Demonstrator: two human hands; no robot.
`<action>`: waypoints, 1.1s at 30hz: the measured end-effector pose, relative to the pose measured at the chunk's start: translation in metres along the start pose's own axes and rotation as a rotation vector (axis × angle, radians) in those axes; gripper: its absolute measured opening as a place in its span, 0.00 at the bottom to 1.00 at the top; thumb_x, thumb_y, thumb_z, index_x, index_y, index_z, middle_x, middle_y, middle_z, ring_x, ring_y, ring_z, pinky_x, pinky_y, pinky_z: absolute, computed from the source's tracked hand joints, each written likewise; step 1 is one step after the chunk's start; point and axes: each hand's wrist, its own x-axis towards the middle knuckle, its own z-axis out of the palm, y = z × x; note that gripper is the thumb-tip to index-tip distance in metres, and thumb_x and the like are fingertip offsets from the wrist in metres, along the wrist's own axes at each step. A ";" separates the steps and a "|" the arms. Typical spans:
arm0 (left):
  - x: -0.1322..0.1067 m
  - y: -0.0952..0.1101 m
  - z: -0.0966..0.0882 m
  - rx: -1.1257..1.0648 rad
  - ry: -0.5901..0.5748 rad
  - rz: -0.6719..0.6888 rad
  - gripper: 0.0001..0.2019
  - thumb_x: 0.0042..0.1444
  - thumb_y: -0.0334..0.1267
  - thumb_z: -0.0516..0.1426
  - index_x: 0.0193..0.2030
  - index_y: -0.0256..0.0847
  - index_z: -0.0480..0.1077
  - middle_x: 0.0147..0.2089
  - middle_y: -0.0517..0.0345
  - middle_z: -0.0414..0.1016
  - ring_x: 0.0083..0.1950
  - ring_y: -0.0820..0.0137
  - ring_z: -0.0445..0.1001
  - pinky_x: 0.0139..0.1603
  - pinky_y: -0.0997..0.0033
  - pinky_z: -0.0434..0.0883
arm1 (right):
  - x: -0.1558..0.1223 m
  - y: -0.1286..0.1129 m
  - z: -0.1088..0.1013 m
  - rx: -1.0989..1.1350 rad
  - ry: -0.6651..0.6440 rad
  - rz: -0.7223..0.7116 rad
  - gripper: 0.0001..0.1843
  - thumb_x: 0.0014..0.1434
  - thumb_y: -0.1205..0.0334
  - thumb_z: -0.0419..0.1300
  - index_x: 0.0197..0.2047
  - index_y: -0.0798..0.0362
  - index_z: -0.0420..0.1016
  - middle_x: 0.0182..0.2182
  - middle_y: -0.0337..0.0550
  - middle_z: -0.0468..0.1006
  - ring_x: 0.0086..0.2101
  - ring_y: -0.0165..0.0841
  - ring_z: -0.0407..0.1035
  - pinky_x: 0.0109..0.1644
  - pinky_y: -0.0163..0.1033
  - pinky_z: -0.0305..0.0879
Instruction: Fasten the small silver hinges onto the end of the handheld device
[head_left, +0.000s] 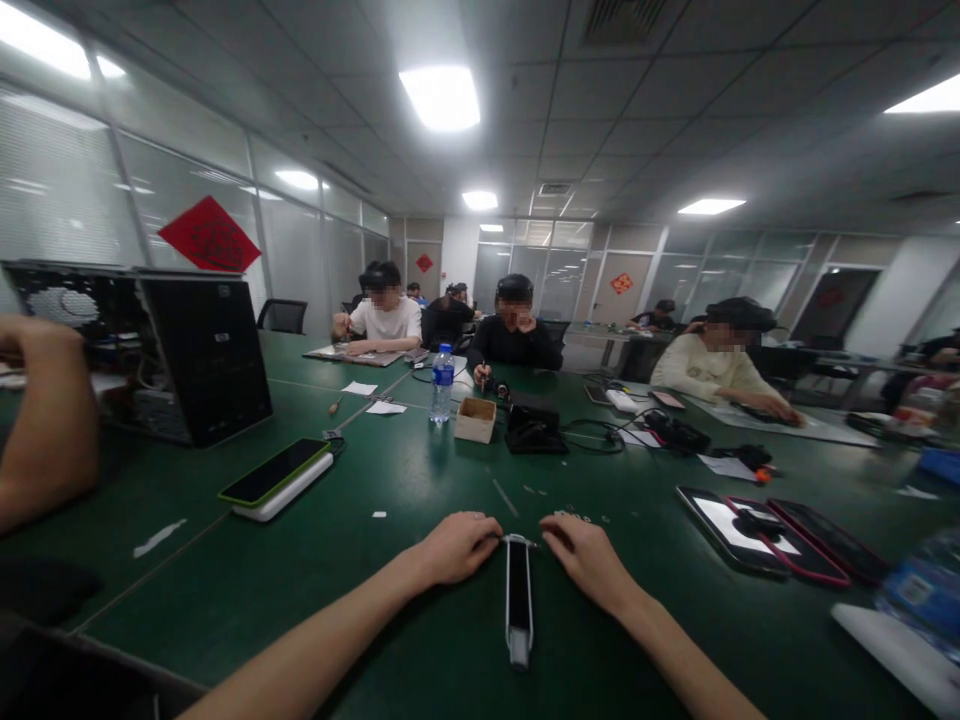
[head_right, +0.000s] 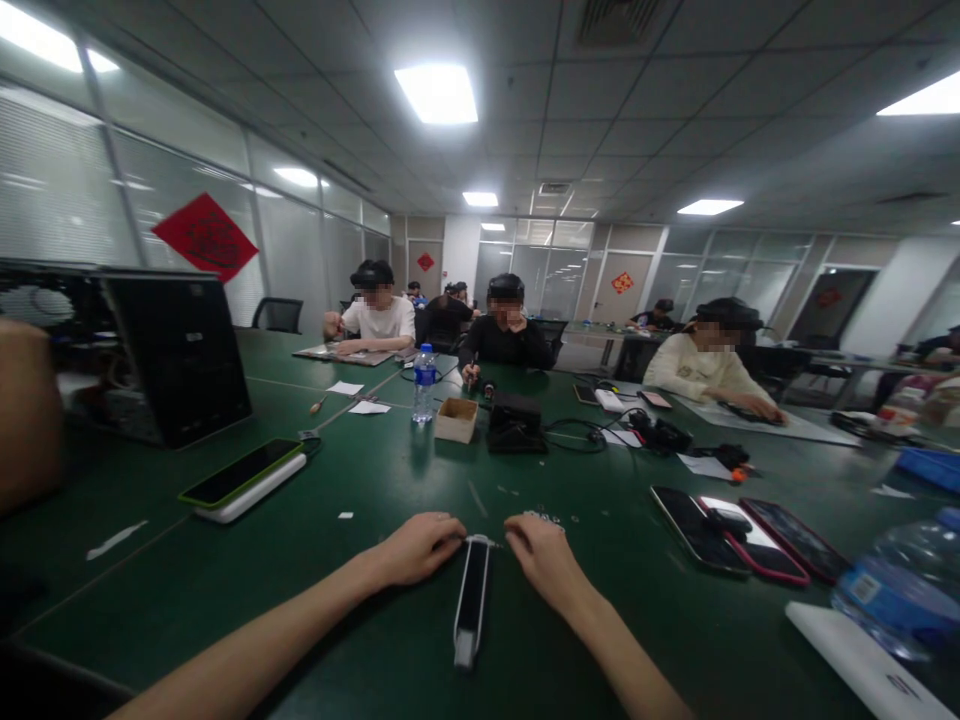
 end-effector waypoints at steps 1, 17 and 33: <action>0.001 -0.002 0.002 -0.007 0.004 0.004 0.08 0.63 0.33 0.49 0.46 0.42 0.67 0.41 0.55 0.73 0.42 0.67 0.73 0.43 0.71 0.68 | 0.000 0.000 -0.001 -0.008 -0.006 -0.002 0.13 0.60 0.65 0.51 0.43 0.52 0.75 0.39 0.46 0.78 0.40 0.36 0.72 0.47 0.39 0.66; 0.003 -0.007 0.003 -0.062 0.013 0.034 0.09 0.63 0.33 0.48 0.46 0.40 0.67 0.42 0.54 0.73 0.42 0.67 0.72 0.43 0.71 0.67 | -0.004 0.007 -0.003 0.038 -0.085 -0.038 0.12 0.61 0.65 0.53 0.45 0.53 0.75 0.40 0.42 0.77 0.40 0.31 0.70 0.46 0.38 0.67; 0.004 -0.006 0.003 -0.081 0.010 0.035 0.09 0.63 0.33 0.49 0.46 0.40 0.68 0.41 0.54 0.73 0.42 0.67 0.72 0.43 0.71 0.67 | -0.004 0.007 -0.002 0.087 -0.093 -0.063 0.11 0.60 0.63 0.55 0.43 0.51 0.76 0.39 0.42 0.78 0.39 0.32 0.70 0.46 0.39 0.66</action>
